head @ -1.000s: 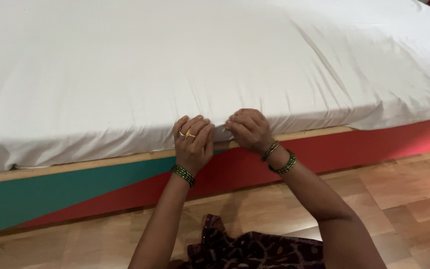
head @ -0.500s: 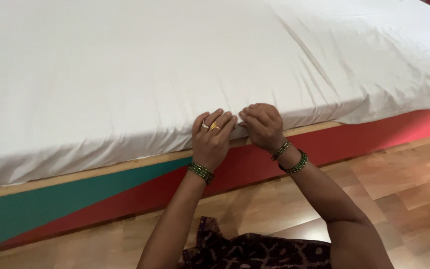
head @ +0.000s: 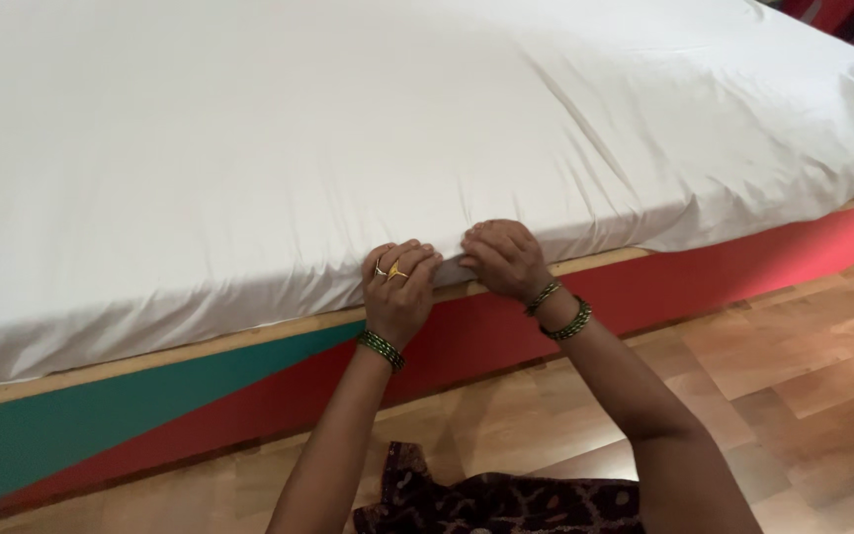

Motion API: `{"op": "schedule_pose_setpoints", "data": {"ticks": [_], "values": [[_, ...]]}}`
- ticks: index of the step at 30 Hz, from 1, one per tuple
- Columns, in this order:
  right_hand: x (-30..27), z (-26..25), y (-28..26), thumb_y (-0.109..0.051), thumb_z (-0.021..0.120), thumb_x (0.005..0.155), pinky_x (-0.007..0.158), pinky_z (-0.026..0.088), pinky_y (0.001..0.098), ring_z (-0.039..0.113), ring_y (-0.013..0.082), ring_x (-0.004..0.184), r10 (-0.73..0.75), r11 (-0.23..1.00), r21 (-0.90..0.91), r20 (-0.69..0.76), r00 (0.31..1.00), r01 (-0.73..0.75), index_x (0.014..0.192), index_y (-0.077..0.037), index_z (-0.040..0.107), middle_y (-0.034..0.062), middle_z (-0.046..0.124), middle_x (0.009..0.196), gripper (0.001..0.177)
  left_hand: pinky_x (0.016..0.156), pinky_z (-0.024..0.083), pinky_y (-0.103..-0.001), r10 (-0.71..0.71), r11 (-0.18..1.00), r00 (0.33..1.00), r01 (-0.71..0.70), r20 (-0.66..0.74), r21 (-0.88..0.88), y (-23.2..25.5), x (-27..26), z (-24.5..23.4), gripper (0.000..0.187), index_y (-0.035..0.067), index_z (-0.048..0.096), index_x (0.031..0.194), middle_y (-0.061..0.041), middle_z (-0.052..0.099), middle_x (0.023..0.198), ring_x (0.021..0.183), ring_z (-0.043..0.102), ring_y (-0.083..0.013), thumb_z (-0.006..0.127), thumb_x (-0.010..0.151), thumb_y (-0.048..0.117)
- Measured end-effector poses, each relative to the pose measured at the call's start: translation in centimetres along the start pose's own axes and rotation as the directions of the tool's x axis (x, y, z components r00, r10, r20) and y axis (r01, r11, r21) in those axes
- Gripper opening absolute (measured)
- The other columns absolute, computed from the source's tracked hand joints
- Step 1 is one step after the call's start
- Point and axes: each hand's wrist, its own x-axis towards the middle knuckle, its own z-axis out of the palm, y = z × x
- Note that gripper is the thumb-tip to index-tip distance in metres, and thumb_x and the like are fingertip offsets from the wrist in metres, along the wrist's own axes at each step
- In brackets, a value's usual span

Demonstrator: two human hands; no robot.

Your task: The person tucks a white bedsheet under the mattress of a bed with a red and green frame. They smooth the sheet and pull the edges under the mattress along the sides and corners.

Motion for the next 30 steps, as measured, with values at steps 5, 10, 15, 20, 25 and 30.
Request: {"op": "schedule_pose_setpoints", "data": {"ticks": [5,10,15,20,25,30], "values": [[0.0,-3.3,0.8,-0.028,0.07,0.1,0.103,0.052,0.0462,0.064,0.0283,0.119,0.124,0.987,-0.117,0.157,0.98,-0.106,0.126,-0.004,0.069,0.0108,0.068,0.124,0.035,0.112,0.04,-0.046,-0.078,0.997,0.993,0.078,0.084,-0.001,2.5,2.0,-0.7,0.018,0.007,0.073,0.109,-0.005,0.069,0.116,0.12,0.06,-0.0223,0.07,0.092,0.012],[-0.4,-2.5,0.7,-0.015,0.074,0.096,0.1,0.054,0.0444,0.064,0.0274,0.112,0.165,0.986,-0.043,0.055,0.985,-0.163,0.117,-0.007,0.073,0.0071,0.069,0.118,0.023,0.115,0.04,-0.045,-0.056,0.998,0.986,0.051,0.157,0.037,4.7,4.5,1.8,0.022,0.008,0.073,0.113,-0.005,0.071,0.119,0.121,0.062,-0.0213,0.066,0.092,0.01],[-1.4,-1.8,1.4,-0.009,0.078,0.094,0.093,0.056,0.0417,0.065,0.0243,0.104,0.072,0.997,-0.034,-0.033,0.997,-0.073,0.101,-0.009,0.069,0.0039,0.068,0.108,0.012,0.107,0.044,-0.042,0.001,1.0,0.996,0.001,0.092,-0.021,3.3,2.8,3.3,0.013,0.008,0.074,0.108,-0.002,0.071,0.111,0.113,0.064,-0.0206,0.071,0.095,0.009],[-2.1,-0.7,2.2,-0.009,0.078,0.092,0.087,0.056,0.0399,0.064,0.0223,0.096,-0.033,0.998,-0.065,-0.15,0.988,0.023,0.099,-0.009,0.068,0.004,0.068,0.104,0.012,0.098,0.048,-0.041,0.094,0.995,0.995,-0.094,-0.018,-0.03,2.5,1.9,4.1,0.008,0.011,0.074,0.1,0.0,0.07,0.102,0.1,0.063,-0.0189,0.075,0.092,0.009],[-2.7,0.1,2.9,-0.012,0.077,0.095,0.086,0.056,0.0384,0.064,0.0211,0.096,-0.02,0.998,-0.056,-0.168,0.986,0.01,0.098,-0.011,0.063,0.0021,0.067,0.103,0.014,0.095,0.052,-0.039,0.116,0.992,0.993,-0.118,-0.036,-0.049,2.3,2.1,4.0,0.011,0.012,0.075,0.1,0.002,0.069,0.1,0.1,0.065,-0.0165,0.076,0.091,0.007],[-2.6,-0.4,2.4,-0.016,0.076,0.093,0.088,0.053,0.0397,0.063,0.0217,0.099,0.048,0.999,-0.02,-0.111,0.993,-0.05,0.101,-0.012,0.066,0.0024,0.067,0.105,0.013,0.095,0.051,-0.04,0.108,0.992,0.993,-0.111,-0.05,-0.054,2.4,2.1,3.9,0.013,0.011,0.076,0.101,0.0,0.07,0.101,0.102,0.066,-0.019,0.074,0.089,0.007]]}}
